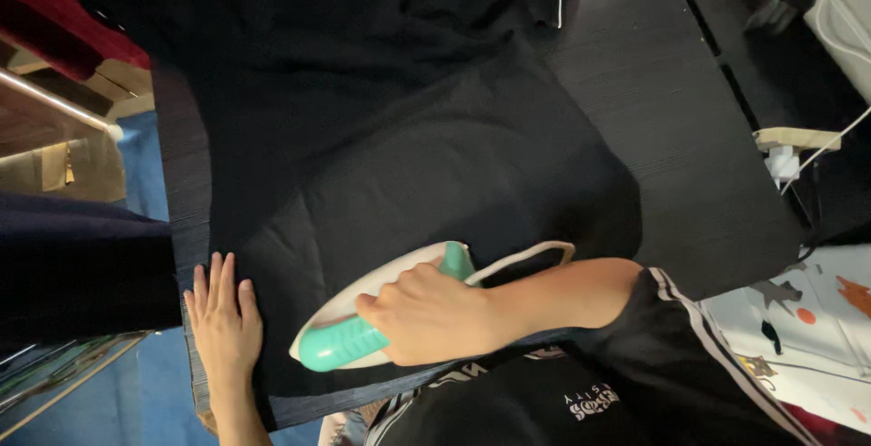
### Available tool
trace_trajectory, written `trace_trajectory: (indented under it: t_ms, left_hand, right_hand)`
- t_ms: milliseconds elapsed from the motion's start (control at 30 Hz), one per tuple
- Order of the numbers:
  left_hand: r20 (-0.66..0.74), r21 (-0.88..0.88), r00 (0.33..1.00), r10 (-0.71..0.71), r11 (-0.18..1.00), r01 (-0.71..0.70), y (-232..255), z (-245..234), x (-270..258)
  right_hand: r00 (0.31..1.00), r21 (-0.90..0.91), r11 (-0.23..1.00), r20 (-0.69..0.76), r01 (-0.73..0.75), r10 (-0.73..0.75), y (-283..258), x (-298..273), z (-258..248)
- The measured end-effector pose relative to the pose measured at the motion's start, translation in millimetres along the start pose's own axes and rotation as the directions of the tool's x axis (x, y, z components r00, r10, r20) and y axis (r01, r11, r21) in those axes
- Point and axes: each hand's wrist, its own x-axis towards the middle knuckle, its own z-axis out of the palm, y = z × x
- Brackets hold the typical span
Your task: The person irons a black jacket on a dark table. They first smooth the garment by hand, then use a teal and white iron to press the sleeves and body sections. The person adjusts the jacket's position multiple times to ensure even coverage.
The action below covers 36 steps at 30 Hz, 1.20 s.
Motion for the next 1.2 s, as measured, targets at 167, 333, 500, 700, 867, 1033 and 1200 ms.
trace_trajectory:
  t_ms: [167, 333, 500, 700, 867, 1033, 1200]
  left_hand:
    - [-0.022, 0.022, 0.999, 0.026, 0.999, -0.025, 3.9, -2.3, 0.6]
    - [-0.09, 0.249, 0.995, 0.043, 0.968, -0.019, 17.3, -1.9, -9.9]
    - [-0.139, -0.171, 0.989, -0.057, 0.985, 0.033, 58.2, 12.7, -37.2]
    - [0.079, 0.041, 0.996, 0.05, 0.998, -0.054, 69.9, 8.4, -29.9]
    - [0.079, 0.099, 0.996, 0.05, 0.993, -0.057, 74.7, 7.3, -28.6]
    - [0.098, 0.119, 0.995, 0.019, 0.992, -0.03, 74.6, 8.0, -28.5]
    - [0.104, 0.126, 0.995, 0.011, 0.992, -0.024, 73.8, 9.1, -27.5]
  right_hand:
    - [0.999, -0.047, 0.999, -0.039, -0.006, 0.004, 6.3, -25.6, -10.3]
    - [0.996, -0.104, 0.991, -0.034, -0.083, 0.08, 8.3, -30.8, -7.6]
    - [0.964, -0.205, 0.962, -0.23, -0.183, 0.135, 22.2, -19.6, -10.6]
    - [0.899, -0.141, 0.916, -0.295, -0.376, 0.324, 58.8, 7.6, -32.2]
    - [0.921, -0.055, 0.934, -0.197, -0.353, 0.336, 68.0, 3.5, -47.6]
    - [0.953, -0.079, 0.956, -0.138, -0.284, 0.271, 58.3, -24.7, -46.3]
    - [0.958, -0.195, 0.939, -0.007, -0.283, 0.287, 51.8, -48.0, -47.6]
